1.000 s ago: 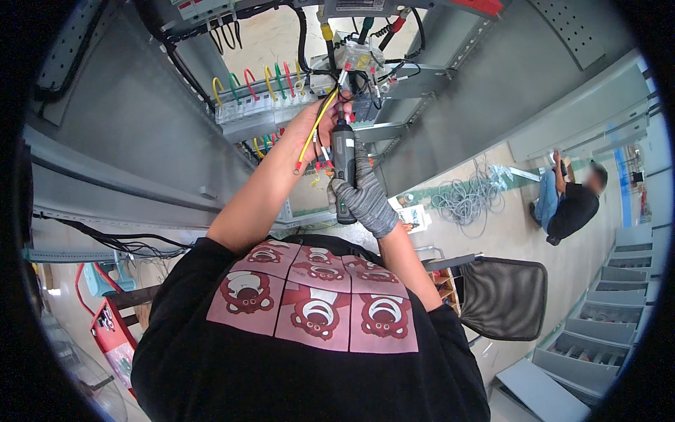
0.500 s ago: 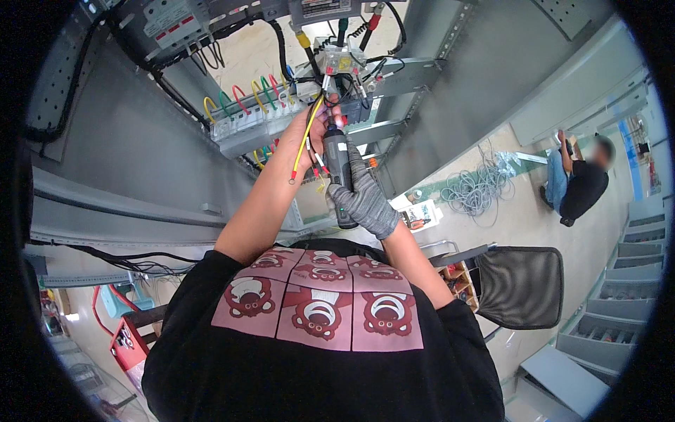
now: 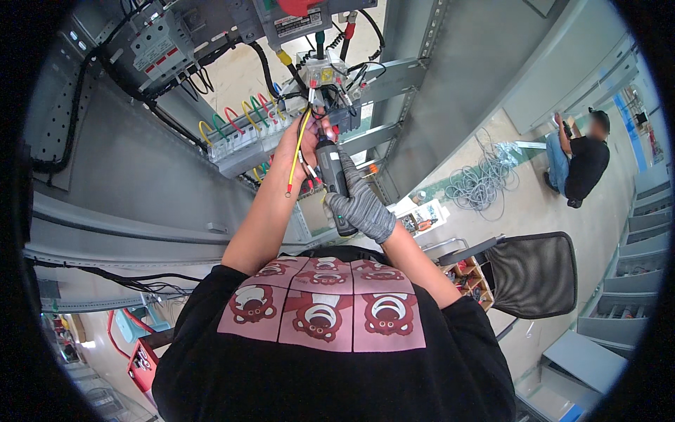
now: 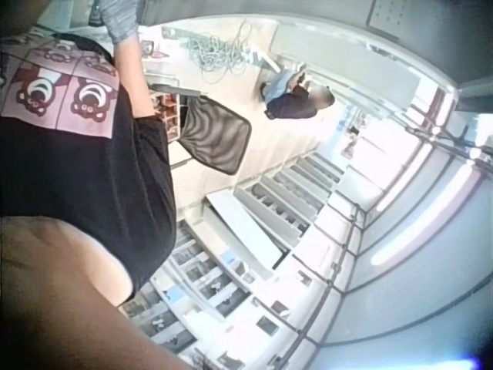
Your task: The person uses a power screwdriver to tighten terminal screws on an electrical panel. They repeatedly select individual wires, insert them into terminal blocks, and secure them with the tool.
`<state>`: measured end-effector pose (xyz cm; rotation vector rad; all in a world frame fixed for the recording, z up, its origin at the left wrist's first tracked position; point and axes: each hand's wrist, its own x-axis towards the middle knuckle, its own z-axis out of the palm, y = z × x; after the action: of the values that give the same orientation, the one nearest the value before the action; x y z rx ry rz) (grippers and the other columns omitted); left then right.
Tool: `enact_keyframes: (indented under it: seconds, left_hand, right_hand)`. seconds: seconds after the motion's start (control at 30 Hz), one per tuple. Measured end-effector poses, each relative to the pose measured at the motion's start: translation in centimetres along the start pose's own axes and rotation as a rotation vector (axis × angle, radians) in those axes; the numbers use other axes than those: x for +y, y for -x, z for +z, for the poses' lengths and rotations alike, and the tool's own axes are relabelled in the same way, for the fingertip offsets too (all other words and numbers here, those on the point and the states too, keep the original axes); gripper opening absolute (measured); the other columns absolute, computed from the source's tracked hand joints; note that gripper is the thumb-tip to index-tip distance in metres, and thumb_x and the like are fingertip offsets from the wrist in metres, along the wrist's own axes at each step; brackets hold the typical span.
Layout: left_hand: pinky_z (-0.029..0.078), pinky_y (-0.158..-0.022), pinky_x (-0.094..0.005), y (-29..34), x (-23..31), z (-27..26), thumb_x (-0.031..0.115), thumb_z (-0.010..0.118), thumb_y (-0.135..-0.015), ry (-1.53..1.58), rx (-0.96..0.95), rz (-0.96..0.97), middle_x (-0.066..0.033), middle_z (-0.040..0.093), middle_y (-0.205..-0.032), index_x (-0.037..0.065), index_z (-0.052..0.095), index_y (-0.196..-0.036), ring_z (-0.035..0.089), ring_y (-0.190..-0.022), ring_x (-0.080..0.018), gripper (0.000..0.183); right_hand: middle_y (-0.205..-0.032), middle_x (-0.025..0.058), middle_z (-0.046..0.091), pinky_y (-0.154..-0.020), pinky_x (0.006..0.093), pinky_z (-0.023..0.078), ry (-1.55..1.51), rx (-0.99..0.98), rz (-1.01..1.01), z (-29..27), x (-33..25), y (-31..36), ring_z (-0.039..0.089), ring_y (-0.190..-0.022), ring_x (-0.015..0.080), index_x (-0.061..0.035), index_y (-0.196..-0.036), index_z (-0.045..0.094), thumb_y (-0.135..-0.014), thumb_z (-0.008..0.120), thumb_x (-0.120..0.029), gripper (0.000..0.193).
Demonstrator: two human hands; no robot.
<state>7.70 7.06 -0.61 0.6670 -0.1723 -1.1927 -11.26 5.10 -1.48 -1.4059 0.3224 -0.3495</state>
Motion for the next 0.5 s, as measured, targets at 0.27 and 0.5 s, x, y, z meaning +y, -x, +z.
enact_keyframes:
  seconds: [0.27, 0.5]
  left_hand:
    - [0.051, -0.074, -0.0329, 1.7, -1.1, -1.3, 0.016, 0.064, -0.091, 0.072, 0.048, -0.030, -0.0083, 0.064, -0.086, 0.001, 0.061, -0.102, 0.061, -0.078, -0.0215, 0.018]
    - [0.046, -0.084, -0.0305, 4.8, -3.2, -5.8, 0.035, 0.062, -0.094, 0.112, -0.012, -0.037, -0.0024, 0.063, -0.099, 0.007, 0.063, -0.115, 0.058, -0.091, -0.0166, 0.035]
  right_hand:
    - [-0.111, 0.0129, 0.059, -0.075, 0.0288, 0.052, -0.019, 0.084, 0.172, -0.1, 0.0, 0.2, 0.060, -0.087, 0.0151, -0.0047, -0.154, 0.021, -0.094, 0.057, -0.019, 0.071]
    - [-0.121, 0.0046, 0.055, -0.089, 0.0248, 0.046, -0.077, 0.018, 0.194, 0.8, 0.7, -1.1, 0.050, -0.103, 0.0109, -0.0098, -0.154, 0.028, -0.098, 0.051, -0.014, 0.061]
